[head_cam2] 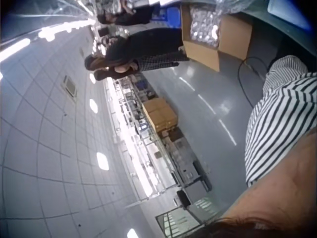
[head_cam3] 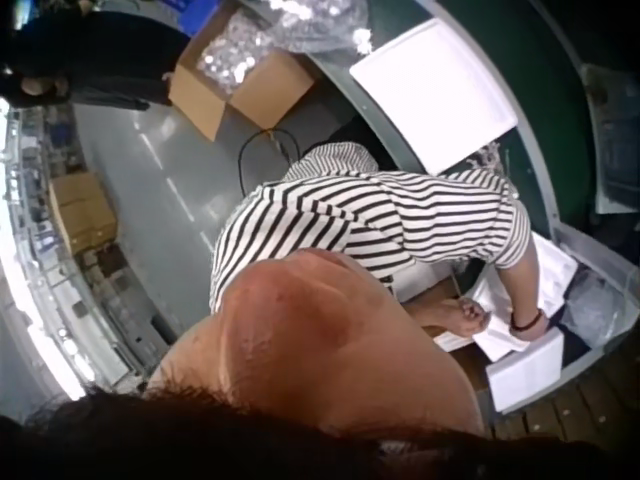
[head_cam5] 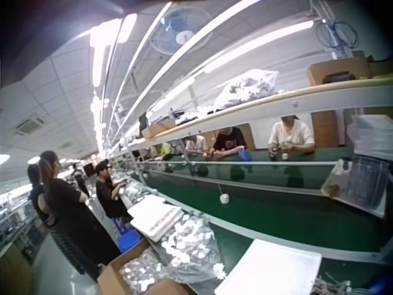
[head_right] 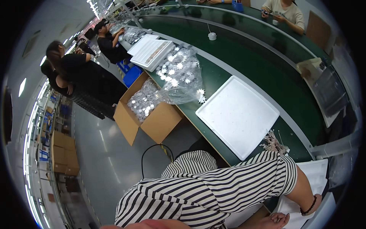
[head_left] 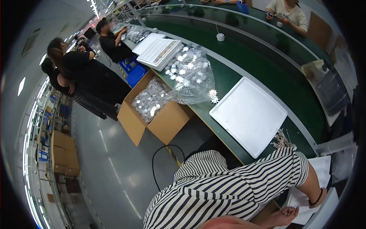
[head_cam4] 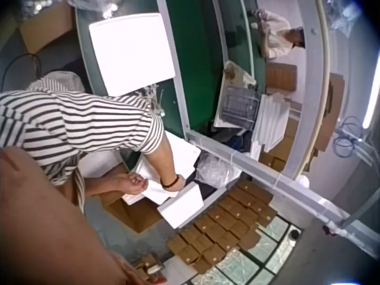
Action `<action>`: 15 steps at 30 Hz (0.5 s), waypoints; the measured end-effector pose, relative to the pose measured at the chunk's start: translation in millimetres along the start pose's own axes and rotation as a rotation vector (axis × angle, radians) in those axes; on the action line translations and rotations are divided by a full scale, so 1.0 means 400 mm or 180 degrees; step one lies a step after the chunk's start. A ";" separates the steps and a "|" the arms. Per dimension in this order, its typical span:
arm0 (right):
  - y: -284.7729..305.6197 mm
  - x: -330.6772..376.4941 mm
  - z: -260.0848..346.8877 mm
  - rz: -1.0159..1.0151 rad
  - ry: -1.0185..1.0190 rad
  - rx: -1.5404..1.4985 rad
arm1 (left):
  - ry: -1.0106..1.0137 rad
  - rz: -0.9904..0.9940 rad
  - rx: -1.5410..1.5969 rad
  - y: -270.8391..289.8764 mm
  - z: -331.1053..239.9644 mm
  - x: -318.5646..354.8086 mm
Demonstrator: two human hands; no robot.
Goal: Sorting and placing small star-shaped electronic components into white plastic trays on a production line.
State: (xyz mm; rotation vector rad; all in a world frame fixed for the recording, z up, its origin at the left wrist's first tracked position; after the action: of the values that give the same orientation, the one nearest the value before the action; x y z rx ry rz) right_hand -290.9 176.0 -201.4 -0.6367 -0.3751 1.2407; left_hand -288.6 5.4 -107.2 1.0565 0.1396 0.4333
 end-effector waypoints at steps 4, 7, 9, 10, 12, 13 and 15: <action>0.082 -0.032 -0.015 0.0773 -0.0909 -0.0798 | -0.0220 -0.0084 -0.0033 -0.009 0.002 0.006; 0.041 -0.013 -0.027 0.0750 -0.0972 -0.0790 | -0.0397 -0.0139 -0.0066 -0.023 0.009 0.016; 0.047 -0.006 -0.020 0.0634 -0.0989 -0.0619 | -0.0532 -0.0204 -0.0095 -0.019 0.005 0.017; 0.055 -0.003 -0.015 0.0523 -0.0973 -0.0450 | -0.0609 -0.0245 -0.0120 -0.018 0.002 0.015; 0.066 0.008 -0.002 0.0274 -0.0914 -0.0100 | -0.0789 -0.0357 -0.0172 -0.011 -0.013 0.003; 0.067 0.020 0.002 0.0225 -0.0879 -0.0086 | -0.0904 -0.0439 -0.0199 -0.003 -0.029 -0.007; 0.034 0.029 -0.016 -0.0245 -0.0257 0.0741 | -0.0892 -0.0449 -0.0265 -0.037 -0.029 -0.034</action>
State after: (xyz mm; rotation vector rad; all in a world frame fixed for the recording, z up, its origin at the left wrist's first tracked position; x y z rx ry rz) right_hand -293.8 188.1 -216.0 -0.3709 -0.3135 1.2174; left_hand -300.6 3.0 -126.8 1.0078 -0.0527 0.1595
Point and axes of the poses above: each hand's wrist, its own x-axis away from the middle knuckle, its own y-axis out of the back of the hand, z = x × y, the point moved 3 cm from there along -x, towards the middle knuckle, and after that the axes turned 15 degrees about -x, right-handed, at the moved point
